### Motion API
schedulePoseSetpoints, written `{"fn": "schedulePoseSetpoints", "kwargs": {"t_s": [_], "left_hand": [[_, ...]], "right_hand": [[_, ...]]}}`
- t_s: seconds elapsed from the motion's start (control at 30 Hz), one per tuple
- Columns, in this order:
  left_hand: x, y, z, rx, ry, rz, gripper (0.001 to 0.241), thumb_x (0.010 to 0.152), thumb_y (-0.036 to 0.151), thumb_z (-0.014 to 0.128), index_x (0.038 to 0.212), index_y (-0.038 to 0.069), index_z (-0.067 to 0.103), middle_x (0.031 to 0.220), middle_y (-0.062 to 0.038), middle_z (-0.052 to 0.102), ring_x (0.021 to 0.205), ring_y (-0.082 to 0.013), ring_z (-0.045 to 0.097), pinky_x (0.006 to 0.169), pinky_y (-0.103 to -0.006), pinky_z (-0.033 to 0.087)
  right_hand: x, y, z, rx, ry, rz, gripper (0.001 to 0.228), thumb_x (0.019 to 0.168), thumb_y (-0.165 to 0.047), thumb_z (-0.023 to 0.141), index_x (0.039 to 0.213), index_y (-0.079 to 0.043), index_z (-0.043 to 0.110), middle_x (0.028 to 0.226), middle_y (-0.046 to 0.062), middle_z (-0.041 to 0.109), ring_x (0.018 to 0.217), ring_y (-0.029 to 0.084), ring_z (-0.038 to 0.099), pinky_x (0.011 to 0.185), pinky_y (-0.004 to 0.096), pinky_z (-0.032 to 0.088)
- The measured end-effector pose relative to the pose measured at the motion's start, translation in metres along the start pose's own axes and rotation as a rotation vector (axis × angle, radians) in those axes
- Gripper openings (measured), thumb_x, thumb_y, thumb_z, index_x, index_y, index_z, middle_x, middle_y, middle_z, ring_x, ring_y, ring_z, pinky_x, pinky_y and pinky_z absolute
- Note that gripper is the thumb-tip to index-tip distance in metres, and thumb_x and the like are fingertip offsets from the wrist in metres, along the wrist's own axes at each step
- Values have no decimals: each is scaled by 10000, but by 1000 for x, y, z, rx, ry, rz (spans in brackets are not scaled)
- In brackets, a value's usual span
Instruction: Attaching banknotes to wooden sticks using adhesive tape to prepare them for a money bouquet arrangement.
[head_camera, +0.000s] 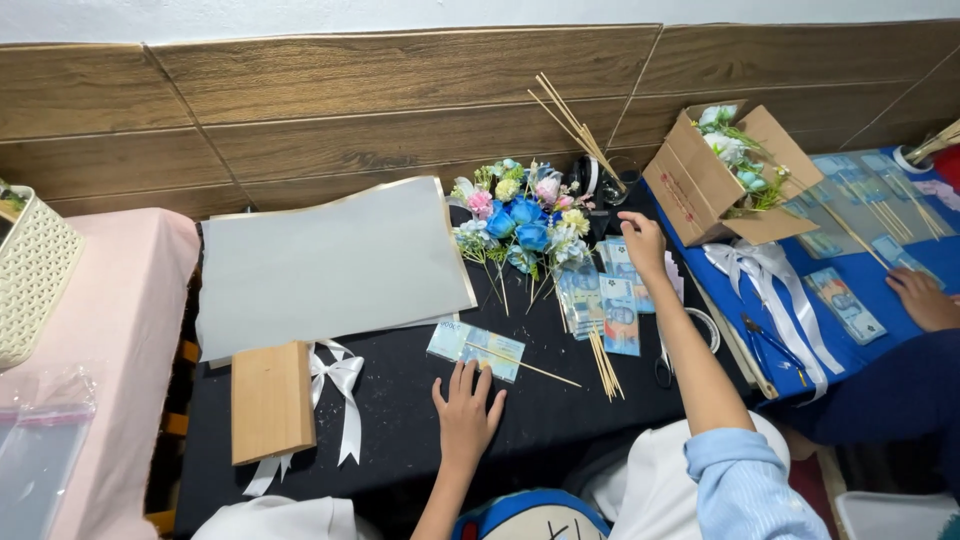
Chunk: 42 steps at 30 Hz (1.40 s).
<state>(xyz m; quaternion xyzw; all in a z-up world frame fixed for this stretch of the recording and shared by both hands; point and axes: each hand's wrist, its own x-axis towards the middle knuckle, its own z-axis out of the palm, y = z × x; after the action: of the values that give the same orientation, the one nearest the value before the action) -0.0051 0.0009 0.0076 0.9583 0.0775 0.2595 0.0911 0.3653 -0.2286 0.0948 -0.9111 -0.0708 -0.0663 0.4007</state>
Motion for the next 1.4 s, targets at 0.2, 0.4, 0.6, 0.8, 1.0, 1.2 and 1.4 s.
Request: {"fn": "schedulePoseSetpoints", "kwargs": {"t_s": [0.2, 0.4, 0.6, 0.8, 1.0, 1.2, 1.4], "left_hand": [[2, 0, -2, -51, -33, -14, 455, 921, 418, 680, 1297, 171, 611, 1350, -94, 588, 1385, -288, 484, 1054, -614, 385], [4, 1, -3, -74, -45, -29, 451, 917, 409, 693, 1290, 169, 611, 1325, -86, 597, 1369, -295, 497, 1054, -616, 378], [5, 0, -3, -87, -39, -31, 455, 916, 408, 703, 1292, 166, 618, 1326, -88, 605, 1367, -293, 501, 1057, -618, 373], [4, 0, -5, -63, -19, -14, 439, 925, 422, 687, 1273, 161, 627, 1313, -91, 610, 1365, -300, 508, 1042, -615, 398], [2, 0, -5, -58, -13, -16, 458, 918, 426, 695, 1284, 163, 612, 1316, -95, 611, 1359, -304, 516, 1046, -613, 401], [1, 0, -2, -82, -22, -23, 447, 922, 419, 691, 1281, 164, 616, 1328, -93, 606, 1374, -307, 498, 1051, -626, 387], [2, 0, -3, -78, -34, -26, 454, 921, 417, 692, 1290, 167, 605, 1326, -92, 604, 1373, -302, 500, 1048, -622, 391]], "right_hand": [[67, 40, 37, -178, -128, 44, 371, 1019, -372, 481, 1305, -263, 692, 1320, 177, 582, 1294, 359, 496, 974, 523, 442], [66, 11, 53, 72, -34, 225, 238, 928, -329, 634, 1023, -193, 804, 1083, -24, 761, 1070, 158, 658, 888, 328, 486], [94, 33, 71, 353, 17, 497, 152, 853, -298, 776, 901, -155, 791, 1101, 3, 751, 1157, 174, 636, 950, 354, 463], [71, -6, 42, 422, -97, 611, 121, 902, -274, 717, 939, -175, 775, 1248, -23, 710, 1291, 204, 570, 1156, 483, 360], [54, 12, 47, 326, -92, 566, 157, 911, -325, 722, 925, -181, 782, 1126, -47, 749, 1152, 142, 629, 678, 306, 346], [71, 81, 91, 390, 47, 424, 190, 894, -305, 753, 910, -116, 768, 970, 17, 728, 953, 152, 644, 813, 331, 476], [39, 44, 80, 330, 81, 321, 156, 961, -218, 658, 1052, -126, 744, 1038, 22, 722, 1021, 186, 650, 881, 349, 504]]}}
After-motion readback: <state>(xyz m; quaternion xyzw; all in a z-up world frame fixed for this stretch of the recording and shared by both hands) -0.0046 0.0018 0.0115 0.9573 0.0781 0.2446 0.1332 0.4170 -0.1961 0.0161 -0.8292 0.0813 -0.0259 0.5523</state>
